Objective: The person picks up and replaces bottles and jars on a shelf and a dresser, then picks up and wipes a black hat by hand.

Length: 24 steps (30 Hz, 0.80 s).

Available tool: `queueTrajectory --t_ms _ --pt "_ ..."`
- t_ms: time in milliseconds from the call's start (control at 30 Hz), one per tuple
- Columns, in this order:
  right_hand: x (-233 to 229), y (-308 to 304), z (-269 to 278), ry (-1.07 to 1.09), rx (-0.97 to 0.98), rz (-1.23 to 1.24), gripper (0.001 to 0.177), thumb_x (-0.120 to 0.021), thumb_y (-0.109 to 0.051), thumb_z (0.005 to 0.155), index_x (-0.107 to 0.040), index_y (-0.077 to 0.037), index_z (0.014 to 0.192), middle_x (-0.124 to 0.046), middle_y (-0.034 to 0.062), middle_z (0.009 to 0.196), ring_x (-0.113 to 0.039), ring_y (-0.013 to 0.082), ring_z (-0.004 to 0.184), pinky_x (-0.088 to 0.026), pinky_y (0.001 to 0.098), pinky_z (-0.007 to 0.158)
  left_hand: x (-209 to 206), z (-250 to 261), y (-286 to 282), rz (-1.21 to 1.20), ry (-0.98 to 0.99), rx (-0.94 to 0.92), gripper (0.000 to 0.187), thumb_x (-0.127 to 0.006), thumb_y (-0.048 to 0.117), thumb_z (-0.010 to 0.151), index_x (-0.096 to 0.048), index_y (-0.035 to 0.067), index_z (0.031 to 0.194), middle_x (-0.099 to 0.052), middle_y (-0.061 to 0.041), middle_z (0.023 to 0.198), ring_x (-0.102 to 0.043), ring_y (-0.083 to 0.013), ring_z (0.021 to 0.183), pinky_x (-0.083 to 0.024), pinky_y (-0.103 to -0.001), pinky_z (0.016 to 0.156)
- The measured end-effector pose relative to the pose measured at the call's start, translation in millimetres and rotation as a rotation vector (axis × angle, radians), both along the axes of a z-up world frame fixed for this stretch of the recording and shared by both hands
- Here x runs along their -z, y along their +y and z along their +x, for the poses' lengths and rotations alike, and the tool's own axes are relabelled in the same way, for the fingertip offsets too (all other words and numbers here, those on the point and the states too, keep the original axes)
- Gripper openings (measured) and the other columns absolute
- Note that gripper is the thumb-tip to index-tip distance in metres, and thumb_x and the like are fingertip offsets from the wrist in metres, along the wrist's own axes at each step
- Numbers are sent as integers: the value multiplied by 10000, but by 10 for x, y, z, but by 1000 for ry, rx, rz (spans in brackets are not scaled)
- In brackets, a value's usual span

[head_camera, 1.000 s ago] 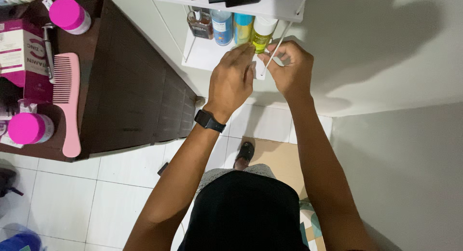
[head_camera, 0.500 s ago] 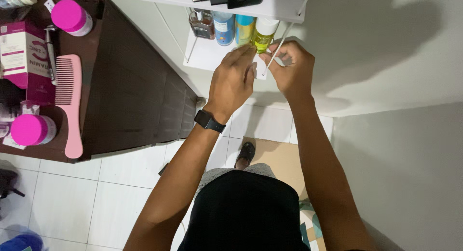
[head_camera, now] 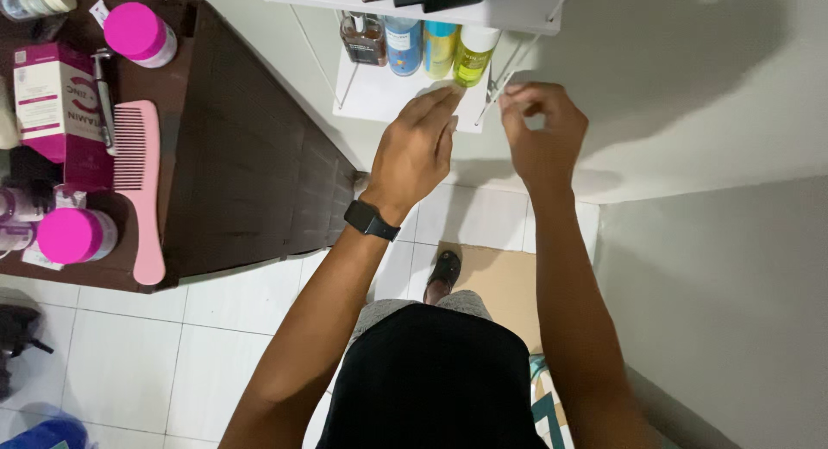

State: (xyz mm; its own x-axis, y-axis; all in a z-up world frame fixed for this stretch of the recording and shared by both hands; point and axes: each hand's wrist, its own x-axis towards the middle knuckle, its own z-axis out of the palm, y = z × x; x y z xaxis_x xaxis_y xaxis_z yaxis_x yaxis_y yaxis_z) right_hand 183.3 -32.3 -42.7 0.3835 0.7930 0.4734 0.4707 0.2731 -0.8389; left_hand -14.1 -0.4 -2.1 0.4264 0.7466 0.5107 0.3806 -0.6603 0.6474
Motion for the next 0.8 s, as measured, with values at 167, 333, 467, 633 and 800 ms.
queueTrajectory --t_ms 167,333,467,633,800 --pt "-65 -280 -72 -67 141 74 130 -770 6 981 -653 -50 986 -754 84 1036 -686 133 913 -512 281 768 -81 -247 -79 34 7 21 343 -666 -11 940 -657 -23 1283 -658 -200 1307 -638 -376 1222 -538 -420 1068" --pt "-358 -518 -521 -136 187 187 180 -756 75 975 -612 -32 989 -722 100 1011 -643 137 872 -447 282 712 -400 -790 -208 18 12 9 323 -696 -5 920 -676 -12 1242 -656 -178 1323 -646 -365 1210 -548 -414 1046" --pt "-664 -458 -1036 -187 -100 218 156 -767 69 949 -645 -25 979 -726 99 933 -646 151 804 -460 251 614 -801 -1379 -344 54 70 -17 304 -726 20 924 -690 -10 1225 -656 -157 1331 -658 -337 1202 -558 -405 1018" --pt "-984 -226 -1708 -250 -466 72 151 -746 64 969 -725 -20 1093 -757 84 936 -704 143 799 -542 265 705 -1131 -2102 -570 108 74 -98 243 -738 34 961 -693 -14 1195 -665 -147 1318 -667 -314 1186 -568 -395 991" --pt "-1226 -76 -2515 -358 -686 128 146 -792 -69 954 -736 -59 1088 -757 81 1015 -724 190 910 -574 306 802 -991 -2887 -854 155 51 -406 243 -738 12 989 -690 29 1227 -701 -88 1277 -699 -248 1078 -573 -352 895"
